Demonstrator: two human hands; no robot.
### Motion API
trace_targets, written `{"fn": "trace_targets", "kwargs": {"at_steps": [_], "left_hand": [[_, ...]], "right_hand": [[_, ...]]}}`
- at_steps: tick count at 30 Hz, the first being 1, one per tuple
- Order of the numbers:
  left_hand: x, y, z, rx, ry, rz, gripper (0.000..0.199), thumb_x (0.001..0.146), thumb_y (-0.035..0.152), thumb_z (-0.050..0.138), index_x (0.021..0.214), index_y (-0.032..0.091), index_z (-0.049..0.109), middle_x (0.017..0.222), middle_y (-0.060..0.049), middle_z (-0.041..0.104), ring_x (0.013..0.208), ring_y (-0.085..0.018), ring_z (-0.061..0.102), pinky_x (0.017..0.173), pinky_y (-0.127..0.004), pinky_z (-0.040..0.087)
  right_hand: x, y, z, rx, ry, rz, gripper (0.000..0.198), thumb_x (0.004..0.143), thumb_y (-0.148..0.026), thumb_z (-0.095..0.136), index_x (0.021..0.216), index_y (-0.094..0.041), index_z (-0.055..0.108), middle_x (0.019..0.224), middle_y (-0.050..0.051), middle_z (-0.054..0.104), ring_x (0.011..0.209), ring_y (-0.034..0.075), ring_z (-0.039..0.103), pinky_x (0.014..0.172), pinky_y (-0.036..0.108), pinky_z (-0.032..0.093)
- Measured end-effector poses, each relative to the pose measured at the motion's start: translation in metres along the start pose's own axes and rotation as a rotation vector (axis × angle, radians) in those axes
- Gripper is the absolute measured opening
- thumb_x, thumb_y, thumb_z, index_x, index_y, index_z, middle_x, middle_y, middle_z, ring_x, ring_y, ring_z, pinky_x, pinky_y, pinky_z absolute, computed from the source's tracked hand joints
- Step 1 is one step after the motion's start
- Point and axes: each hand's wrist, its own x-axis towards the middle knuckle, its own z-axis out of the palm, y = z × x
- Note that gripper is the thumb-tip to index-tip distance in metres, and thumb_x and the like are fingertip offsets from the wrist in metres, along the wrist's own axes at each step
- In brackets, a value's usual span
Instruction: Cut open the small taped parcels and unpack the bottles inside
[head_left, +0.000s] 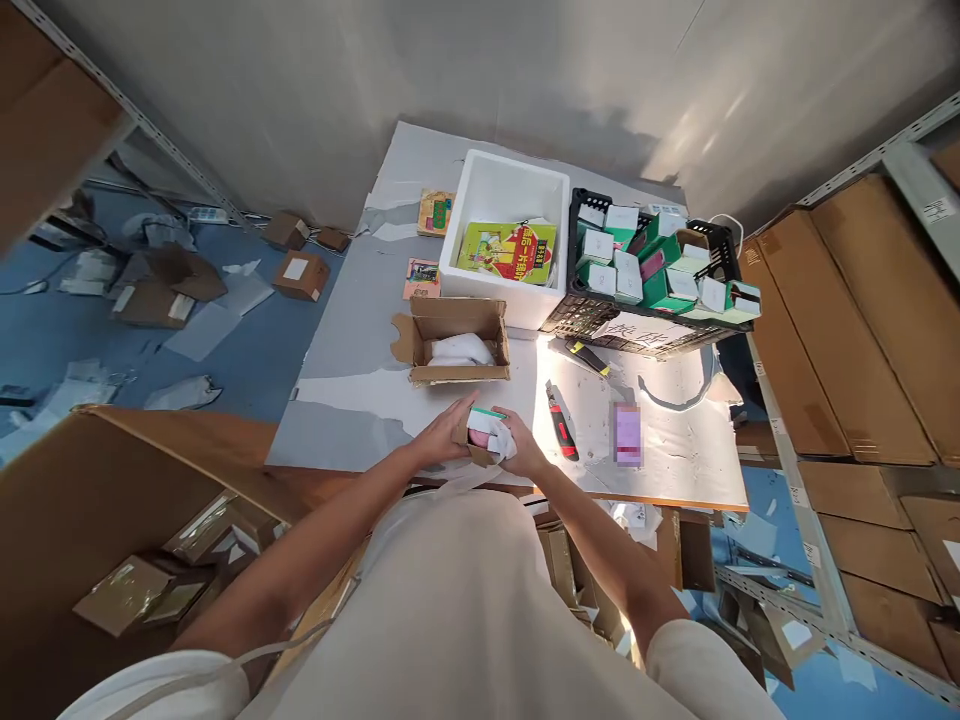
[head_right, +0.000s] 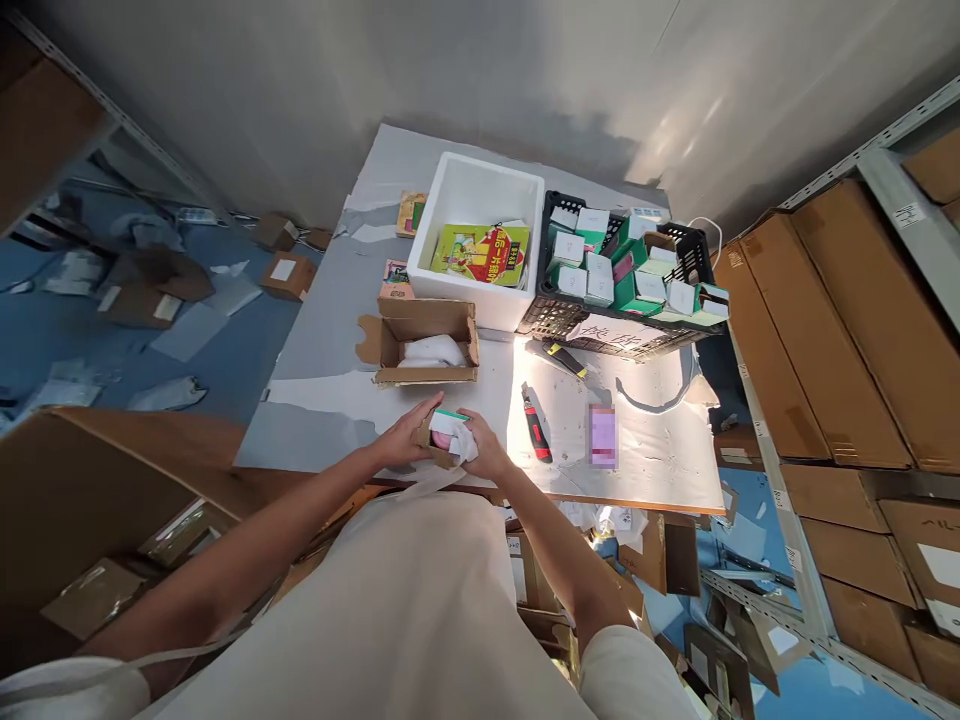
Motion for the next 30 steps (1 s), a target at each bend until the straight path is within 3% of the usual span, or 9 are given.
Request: {"fn": "trace_targets", "kwargs": {"at_steps": [3,6,10,12,15,18,21,25,30], "left_hand": [[0.015,0.006,0.0,-0.013,0.006,0.002,0.082,0.065,0.033,0.073,0.137,0.015,0.037,0.133,-0.015,0.052,0.122,-0.03,0.051,0.103,-0.044,0.041],[0.016,0.009,0.0,-0.027,0.075,-0.046,0.08,0.062,0.031,0.073,0.134,0.017,0.04,0.13,-0.014,0.053,0.118,-0.03,0.053,0.1,-0.046,0.043],[0.007,0.007,0.006,-0.072,0.105,-0.066,0.089,0.06,0.025,0.073,0.139,0.019,0.033,0.134,-0.014,0.05,0.121,-0.031,0.051,0.1,-0.047,0.043],[0.004,0.005,0.011,-0.082,0.117,-0.072,0.091,0.058,0.02,0.072,0.14,0.02,0.032,0.135,-0.014,0.049,0.122,-0.031,0.05,0.102,-0.048,0.042],[0.002,0.006,0.017,-0.1,0.141,-0.094,0.092,0.057,0.016,0.07,0.14,0.021,0.031,0.133,-0.013,0.05,0.122,-0.03,0.05,0.102,-0.047,0.043],[0.0,0.009,0.019,-0.099,0.161,-0.109,0.089,0.059,0.016,0.07,0.139,0.019,0.032,0.13,-0.013,0.051,0.119,-0.028,0.052,0.098,-0.045,0.045],[-0.001,0.013,0.016,-0.035,0.187,-0.07,0.086,0.059,0.014,0.068,0.137,0.018,0.034,0.133,-0.014,0.047,0.123,-0.029,0.048,0.1,-0.044,0.045],[0.0,0.02,0.006,0.085,0.148,0.022,0.085,0.061,0.018,0.068,0.139,0.018,0.034,0.139,-0.014,0.04,0.128,-0.03,0.043,0.104,-0.043,0.042],[0.008,0.03,-0.003,0.175,-0.005,0.1,0.077,0.072,0.033,0.066,0.14,0.019,0.033,0.139,-0.014,0.043,0.13,-0.03,0.041,0.108,-0.046,0.036]], "right_hand": [[-0.006,0.003,-0.012,-0.009,-0.078,0.01,0.07,0.069,-0.041,0.073,0.13,-0.021,0.045,0.139,0.016,0.044,0.136,0.03,0.034,0.104,0.047,0.04],[-0.02,0.011,-0.034,-0.036,-0.071,0.119,0.062,0.075,-0.037,0.067,0.132,-0.023,0.045,0.135,0.014,0.049,0.131,0.029,0.041,0.102,0.047,0.042],[-0.026,0.032,-0.054,-0.106,0.327,0.43,0.057,0.08,-0.036,0.059,0.133,-0.02,0.043,0.121,0.015,0.056,0.115,0.031,0.054,0.093,0.05,0.047],[-0.017,0.041,-0.054,-0.155,0.437,0.532,0.069,0.076,-0.04,0.062,0.136,-0.017,0.037,0.127,0.017,0.05,0.12,0.033,0.048,0.095,0.054,0.044],[-0.002,0.043,-0.049,-0.238,0.365,0.606,0.099,0.067,-0.049,0.071,0.145,-0.012,0.022,0.145,0.024,0.026,0.137,0.039,0.025,0.104,0.061,0.032],[0.001,0.028,-0.047,-0.267,0.377,0.541,0.091,0.079,-0.052,0.059,0.149,-0.013,0.014,0.153,0.022,0.012,0.143,0.036,0.01,0.109,0.061,0.025],[-0.009,0.008,-0.045,-0.206,0.351,0.343,0.064,0.091,-0.04,0.044,0.147,-0.02,0.023,0.146,0.016,0.034,0.139,0.029,0.028,0.109,0.055,0.031],[-0.025,-0.008,-0.029,-0.079,0.048,0.112,0.06,0.088,-0.03,0.05,0.145,-0.027,0.032,0.138,0.01,0.048,0.128,0.025,0.045,0.106,0.048,0.04],[-0.031,-0.011,-0.006,-0.014,0.097,0.157,0.072,0.087,-0.036,0.056,0.149,-0.027,0.02,0.14,0.013,0.045,0.124,0.026,0.049,0.101,0.046,0.046]]}}
